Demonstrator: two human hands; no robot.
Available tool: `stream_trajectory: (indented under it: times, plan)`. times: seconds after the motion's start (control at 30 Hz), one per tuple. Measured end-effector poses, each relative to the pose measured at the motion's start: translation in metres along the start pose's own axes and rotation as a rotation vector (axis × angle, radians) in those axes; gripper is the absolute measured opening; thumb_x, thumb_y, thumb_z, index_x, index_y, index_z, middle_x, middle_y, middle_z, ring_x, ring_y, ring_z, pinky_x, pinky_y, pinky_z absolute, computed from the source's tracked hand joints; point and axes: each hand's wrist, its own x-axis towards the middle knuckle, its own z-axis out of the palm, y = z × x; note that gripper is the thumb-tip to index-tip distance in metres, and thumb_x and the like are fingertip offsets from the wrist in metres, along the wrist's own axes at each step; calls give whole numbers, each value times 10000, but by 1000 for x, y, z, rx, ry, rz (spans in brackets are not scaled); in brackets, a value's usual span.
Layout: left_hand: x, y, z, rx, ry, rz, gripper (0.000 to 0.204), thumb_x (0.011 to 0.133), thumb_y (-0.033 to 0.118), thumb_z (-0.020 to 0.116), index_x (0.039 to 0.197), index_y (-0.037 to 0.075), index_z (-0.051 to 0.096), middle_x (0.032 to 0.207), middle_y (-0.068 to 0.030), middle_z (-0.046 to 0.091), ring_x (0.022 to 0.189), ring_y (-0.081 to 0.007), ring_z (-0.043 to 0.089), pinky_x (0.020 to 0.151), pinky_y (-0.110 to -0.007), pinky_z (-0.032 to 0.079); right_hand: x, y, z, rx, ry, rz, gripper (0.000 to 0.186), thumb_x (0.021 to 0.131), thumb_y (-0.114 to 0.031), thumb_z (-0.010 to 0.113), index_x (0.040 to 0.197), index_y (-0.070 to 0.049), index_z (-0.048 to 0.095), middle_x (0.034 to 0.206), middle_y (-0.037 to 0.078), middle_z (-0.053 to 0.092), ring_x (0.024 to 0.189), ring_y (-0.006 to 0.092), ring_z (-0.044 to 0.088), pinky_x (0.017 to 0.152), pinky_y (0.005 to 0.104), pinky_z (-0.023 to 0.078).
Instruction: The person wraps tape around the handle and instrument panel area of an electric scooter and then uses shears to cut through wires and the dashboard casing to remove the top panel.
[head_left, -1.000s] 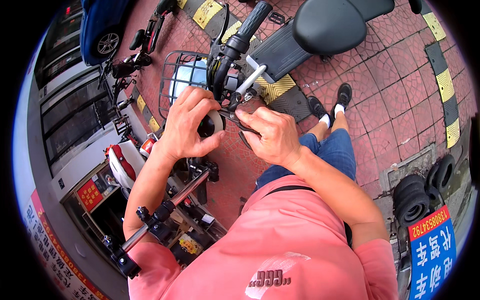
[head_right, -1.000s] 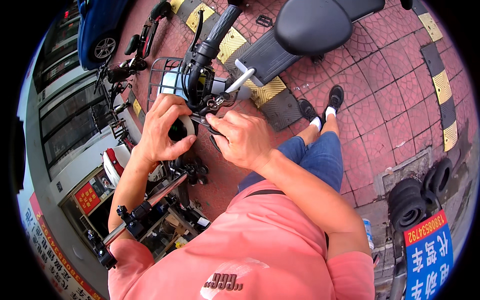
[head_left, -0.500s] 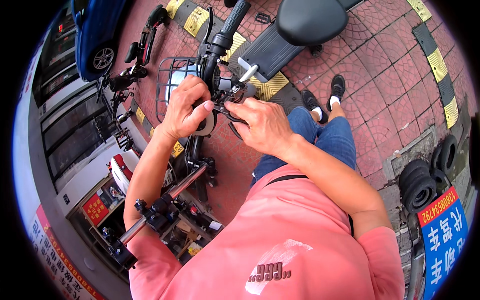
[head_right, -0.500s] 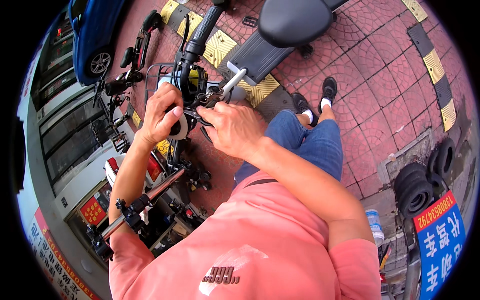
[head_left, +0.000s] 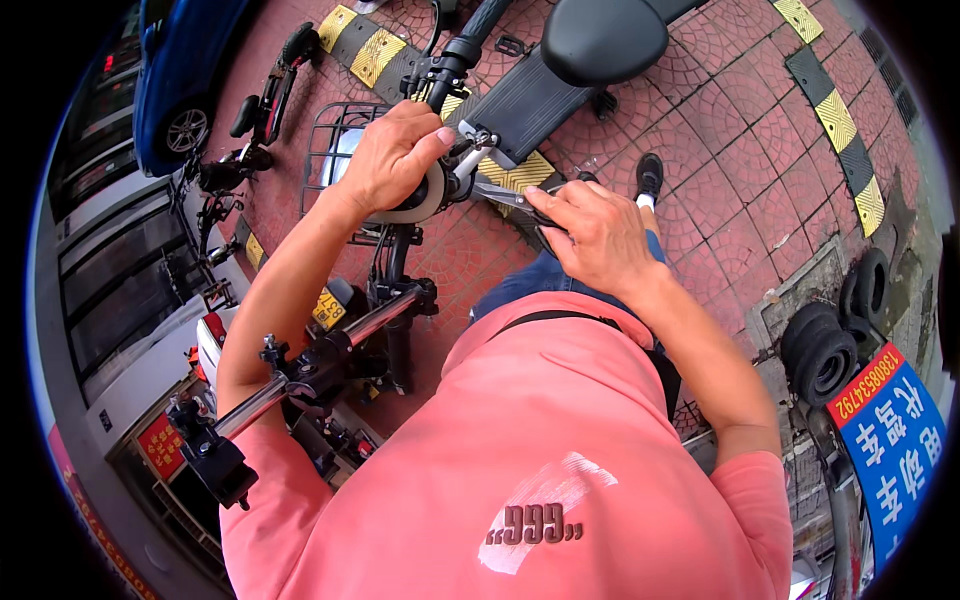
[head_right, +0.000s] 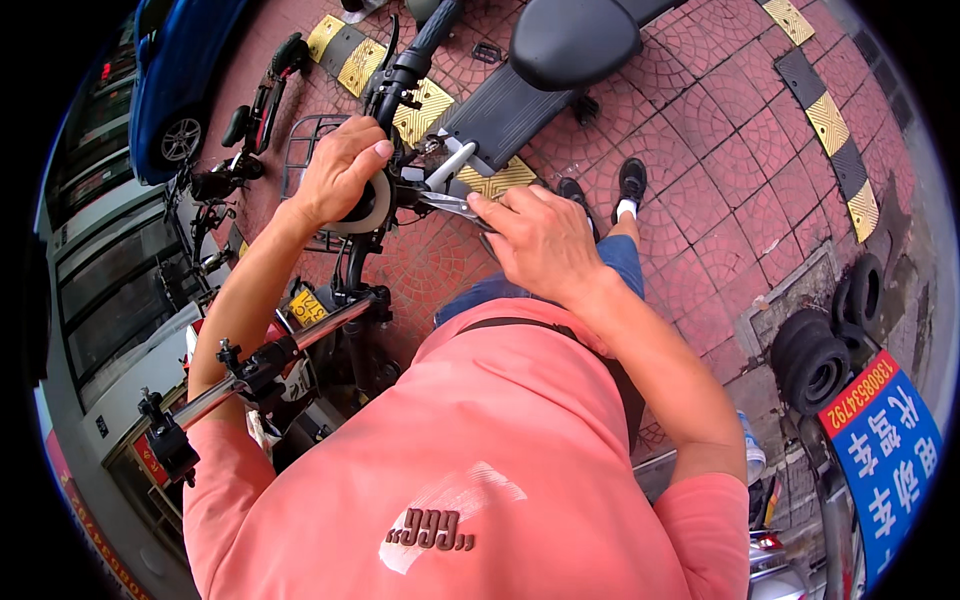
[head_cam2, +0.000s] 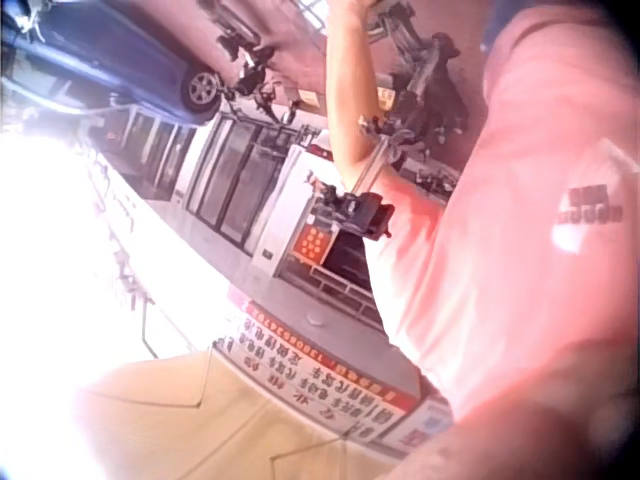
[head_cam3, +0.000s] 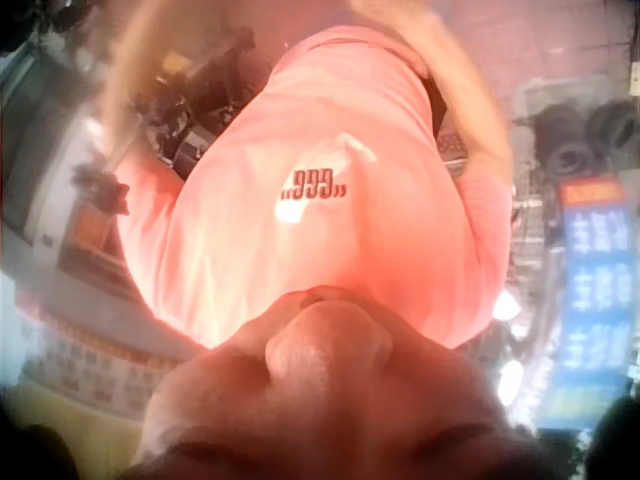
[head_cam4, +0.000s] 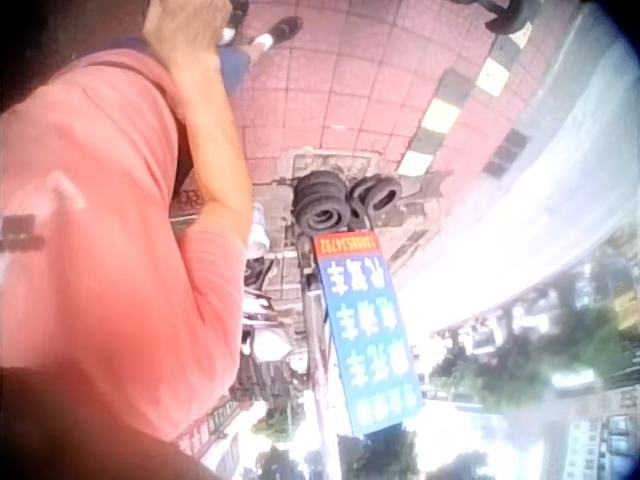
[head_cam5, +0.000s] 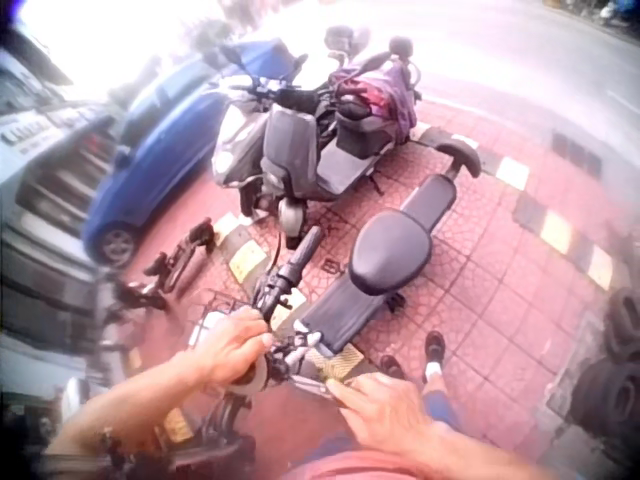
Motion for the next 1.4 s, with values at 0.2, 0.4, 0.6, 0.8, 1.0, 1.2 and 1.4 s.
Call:
stream_trajectory:
  times: [0.2,0.4,0.6,0.8,1.0,1.2,1.4]
  plan:
    - [4,2,1,33,47,10,461,1116,354,556,896,-42,638,872,-185,587,889,-398,605,828,-484,479,36,-11,-11,-203,33,-299,410,874,-103,757,1281,-135,800,1030,71,676,961,277,693,814,433,605]
    - [1,2,7,101,32,8,446,1102,368,586,911,-28,664,899,-174,599,906,-393,628,830,-480,494,39,-10,-13,-249,13,-366,376,893,-99,733,1259,-135,808,1037,68,671,1018,285,673,902,438,576]
    - [1,-2,10,144,38,36,385,1003,348,731,867,-3,646,885,-148,596,887,-371,635,808,-473,501,52,-7,-17,-282,-30,-472,377,909,-103,725,1276,-144,807,1055,67,670,1027,284,666,909,430,556]
    - [0,-5,13,173,68,59,322,889,270,782,827,18,591,871,-130,589,877,-365,631,802,-489,500,64,-29,-9,-262,-45,-506,368,902,-101,719,1260,-133,801,1042,66,664,1049,284,663,937,429,553]
    - [1,-4,7,149,-22,-40,276,853,301,738,848,38,657,937,-136,674,982,-382,694,867,-508,551,60,-21,-36,-348,-86,-441,410,872,-79,725,1272,-125,800,1049,76,662,1056,291,666,942,435,558]
    - [3,-4,9,164,-29,-13,253,857,290,722,867,43,666,952,-143,682,1002,-387,699,885,-516,556,61,-17,-30,-362,-90,-425,397,874,-76,716,1257,-134,806,1043,71,659,1059,288,665,941,439,560]
    - [2,-6,10,171,-31,-20,252,854,290,721,864,45,662,944,-141,677,994,-390,699,874,-519,554,72,-4,-25,-335,-70,-514,401,881,-74,726,1264,-158,810,1037,59,662,1041,281,668,917,433,563]
